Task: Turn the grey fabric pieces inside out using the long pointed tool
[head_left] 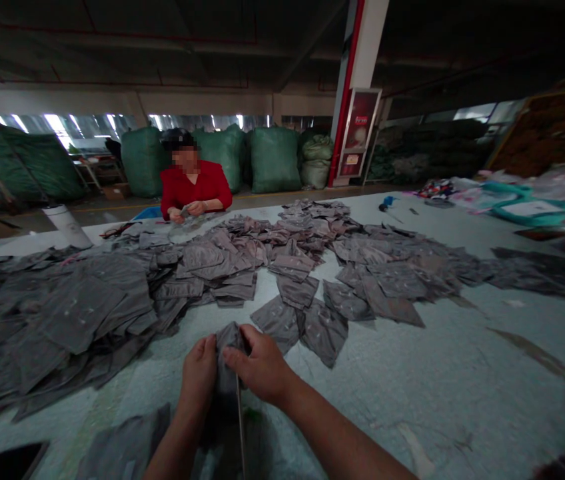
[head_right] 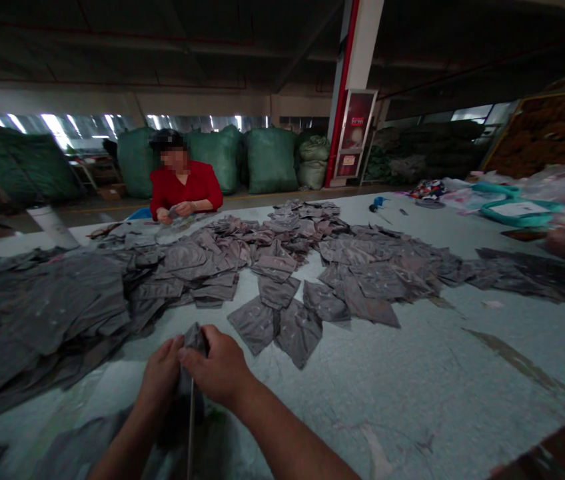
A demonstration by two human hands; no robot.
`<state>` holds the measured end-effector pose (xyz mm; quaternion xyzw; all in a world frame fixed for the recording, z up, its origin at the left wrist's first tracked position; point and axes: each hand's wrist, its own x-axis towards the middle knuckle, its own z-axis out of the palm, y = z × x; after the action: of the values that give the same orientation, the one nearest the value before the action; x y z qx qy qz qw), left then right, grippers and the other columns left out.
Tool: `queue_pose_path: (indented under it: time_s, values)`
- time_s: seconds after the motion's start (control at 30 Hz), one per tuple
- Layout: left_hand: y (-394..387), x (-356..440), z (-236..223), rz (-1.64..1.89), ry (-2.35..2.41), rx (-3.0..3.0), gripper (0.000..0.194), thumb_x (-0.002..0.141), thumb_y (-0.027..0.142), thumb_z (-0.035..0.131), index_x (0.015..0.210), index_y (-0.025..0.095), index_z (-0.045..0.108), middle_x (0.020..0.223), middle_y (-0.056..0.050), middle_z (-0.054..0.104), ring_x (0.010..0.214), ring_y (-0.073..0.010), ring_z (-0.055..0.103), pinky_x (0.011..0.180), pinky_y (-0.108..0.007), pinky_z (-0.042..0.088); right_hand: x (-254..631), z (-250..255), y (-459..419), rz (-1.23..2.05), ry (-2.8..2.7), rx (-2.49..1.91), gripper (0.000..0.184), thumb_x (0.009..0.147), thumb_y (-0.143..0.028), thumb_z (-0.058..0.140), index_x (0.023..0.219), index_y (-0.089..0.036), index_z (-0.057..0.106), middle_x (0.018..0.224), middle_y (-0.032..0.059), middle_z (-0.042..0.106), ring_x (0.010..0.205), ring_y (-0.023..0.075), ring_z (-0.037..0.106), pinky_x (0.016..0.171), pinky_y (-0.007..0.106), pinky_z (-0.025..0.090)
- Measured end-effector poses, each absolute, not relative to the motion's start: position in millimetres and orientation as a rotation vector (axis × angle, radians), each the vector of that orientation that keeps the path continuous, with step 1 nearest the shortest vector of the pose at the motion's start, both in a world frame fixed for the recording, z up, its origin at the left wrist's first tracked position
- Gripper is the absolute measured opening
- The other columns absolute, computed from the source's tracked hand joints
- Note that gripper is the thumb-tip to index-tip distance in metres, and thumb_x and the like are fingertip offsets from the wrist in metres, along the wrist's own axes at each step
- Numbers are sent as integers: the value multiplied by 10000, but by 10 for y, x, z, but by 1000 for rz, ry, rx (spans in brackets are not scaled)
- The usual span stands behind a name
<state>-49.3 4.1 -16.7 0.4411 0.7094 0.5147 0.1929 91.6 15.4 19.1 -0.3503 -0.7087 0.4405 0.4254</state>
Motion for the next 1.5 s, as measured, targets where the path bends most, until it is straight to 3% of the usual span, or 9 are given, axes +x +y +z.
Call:
queue_pose_path:
  time_s: [0.23, 0.43, 0.53, 0.63, 0.73, 0.83, 1.03, 1.33, 1.5]
  values:
    - [-239, -610, -277, 1123, 2015, 1406, 278, 688, 382, 453, 457, 228, 469, 451, -2, 503, 513, -190, 490, 574, -295, 363, 812, 22, 34, 1251, -1613, -747, 298, 878, -374, 343, 715, -166, 479, 593, -42, 416, 554, 87, 400, 514, 191, 305]
    - [-486, -565, -221, 877, 1892, 1533, 269, 723, 387, 436, 529, 231, 536, 519, -12, 584, 543, -192, 546, 589, -285, 395, 814, -55, -81, 1285, -1521, -791, 353, 874, -414, 345, 614, -177, 379, 546, -52, 342, 516, 83, 340, 457, 194, 257]
    - [-382, -605, 12, 929, 2044, 1545, 241, 731, 419, 442, 697, 234, 593, 697, -36, 642, 716, -220, 586, 719, -324, 400, 807, -82, -121, 1269, -1497, -778, 372, 878, -413, 332, 593, -177, 364, 533, -51, 335, 503, 81, 323, 455, 200, 251]
    - [-156, -554, 283, 1222, 1897, 1474, 357, 742, 463, 429, 904, 196, 601, 967, -76, 629, 953, -224, 539, 843, -331, 366, 784, -116, -143, 1284, -1429, -772, 381, 878, -423, 319, 596, -173, 376, 533, -49, 333, 502, 82, 319, 466, 201, 270]
    - [7, -388, 389, 1251, 1550, 1372, 348, 745, 475, 448, 806, 169, 601, 715, -19, 616, 708, -168, 565, 658, -262, 427, 772, -169, -121, 1325, -1402, -743, 386, 873, -437, 318, 599, -172, 380, 536, -47, 333, 503, 83, 315, 461, 202, 271]
    - [23, -220, 306, 1355, 1520, 1225, 324, 732, 481, 478, 617, 179, 504, 485, 72, 407, 454, -91, 397, 449, -196, 337, 790, -192, -51, 1351, -1463, -733, 399, 867, -450, 320, 593, -168, 386, 533, -46, 332, 490, 79, 298, 437, 202, 243]
    - [-111, 17, 205, 1577, 1559, 961, 286, 728, 446, 480, 611, 185, 468, 530, 71, 394, 507, -91, 380, 494, -191, 351, 851, -94, 23, 1204, -1603, -776, 401, 864, -416, 341, 558, -163, 391, 527, -38, 362, 514, 84, 337, 472, 207, 263]
    - [-79, -76, 228, 1506, 1632, 1119, 304, 744, 430, 479, 573, 182, 439, 516, 69, 360, 505, -87, 337, 466, -186, 309, 789, -170, -18, 1330, -1481, -759, 392, 859, -429, 336, 581, -162, 408, 542, -37, 360, 511, 85, 329, 459, 202, 274]
    - [-92, 13, 178, 1590, 1494, 881, 268, 744, 437, 464, 640, 190, 470, 532, 70, 394, 499, -90, 367, 473, -190, 336, 844, -108, 26, 1248, -1568, -777, 391, 862, -405, 342, 563, -162, 411, 533, -36, 386, 514, 86, 354, 474, 205, 280]
